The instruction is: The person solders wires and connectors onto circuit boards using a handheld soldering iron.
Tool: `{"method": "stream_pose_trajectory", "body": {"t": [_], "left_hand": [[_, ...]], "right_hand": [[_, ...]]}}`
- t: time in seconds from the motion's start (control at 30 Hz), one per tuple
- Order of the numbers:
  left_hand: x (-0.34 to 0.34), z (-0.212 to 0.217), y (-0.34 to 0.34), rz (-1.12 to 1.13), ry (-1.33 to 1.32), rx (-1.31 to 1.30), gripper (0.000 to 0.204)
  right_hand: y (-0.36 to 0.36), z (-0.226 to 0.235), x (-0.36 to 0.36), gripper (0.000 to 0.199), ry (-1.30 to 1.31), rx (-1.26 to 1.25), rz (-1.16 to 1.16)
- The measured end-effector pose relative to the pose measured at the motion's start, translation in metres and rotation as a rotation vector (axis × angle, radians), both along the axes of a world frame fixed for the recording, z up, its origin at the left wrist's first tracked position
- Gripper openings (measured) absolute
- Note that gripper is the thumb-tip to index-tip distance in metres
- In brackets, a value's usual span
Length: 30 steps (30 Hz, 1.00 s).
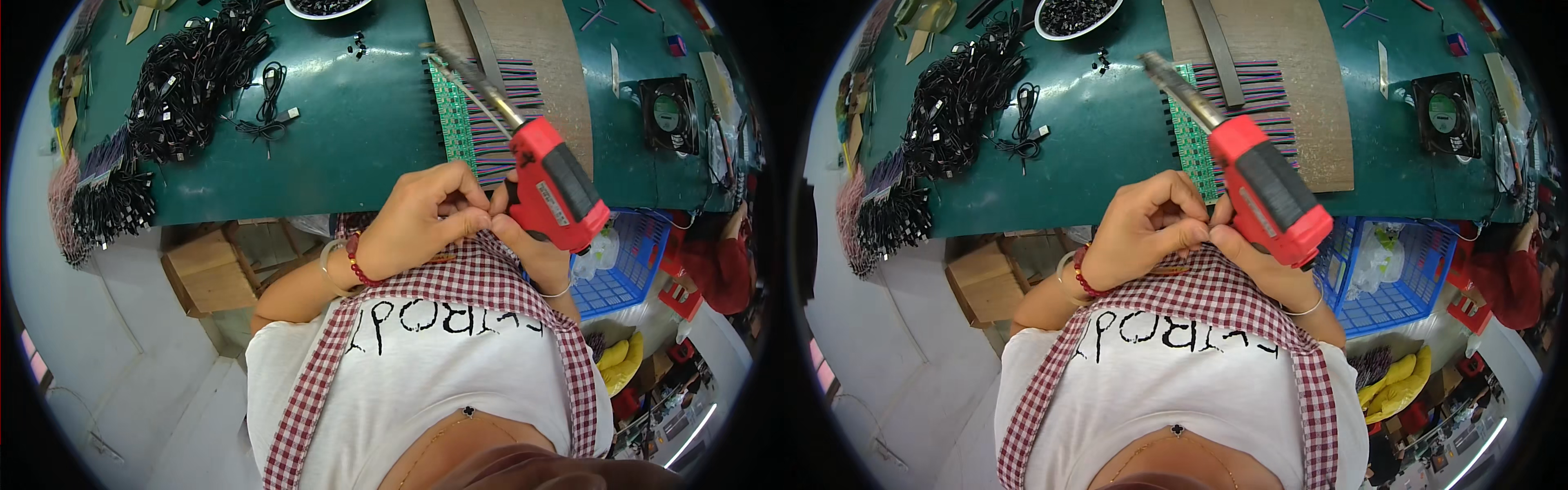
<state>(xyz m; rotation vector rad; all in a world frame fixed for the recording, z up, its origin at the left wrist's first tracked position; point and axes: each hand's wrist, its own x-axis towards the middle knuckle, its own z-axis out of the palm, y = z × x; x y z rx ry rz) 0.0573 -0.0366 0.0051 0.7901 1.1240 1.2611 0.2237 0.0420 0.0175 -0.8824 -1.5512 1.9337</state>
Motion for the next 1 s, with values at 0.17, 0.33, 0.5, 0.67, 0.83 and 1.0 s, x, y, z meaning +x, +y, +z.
{"method": "stream_pose_trajectory", "body": {"t": [0.17, 0.33, 0.5, 0.67, 0.83, 1.0], "left_hand": [[0.001, -0.002, -0.003, -0.054, -0.015, -0.005, 0.013], [-0.003, 0.012, -0.003, -0.106, 0.248, -0.110, 0.008], [-0.012, 0.004, 0.000, -0.163, 0.501, -0.032, 0.005], [-0.048, -0.024, 0.019, -0.176, 0.020, -0.375, 0.010], [-0.052, -0.036, 0.029, -0.157, 0.013, -0.408, 0.012], [-0.051, -0.039, 0.033, -0.174, 0.030, -0.439, 0.013]], "right_hand": [[0.003, 0.004, 0.002, 0.047, -0.049, -0.016, 0.140], [-0.003, 0.003, 0.000, 0.010, -0.170, 0.038, 0.111], [-0.005, -0.008, 0.000, 0.014, -0.244, 0.157, 0.088], [0.002, -0.019, 0.024, 0.042, 0.024, 0.100, -0.092], [0.001, -0.024, 0.062, 0.057, -0.091, 0.088, -0.091], [-0.014, -0.034, 0.095, 0.056, -0.136, -0.022, -0.078]]}}
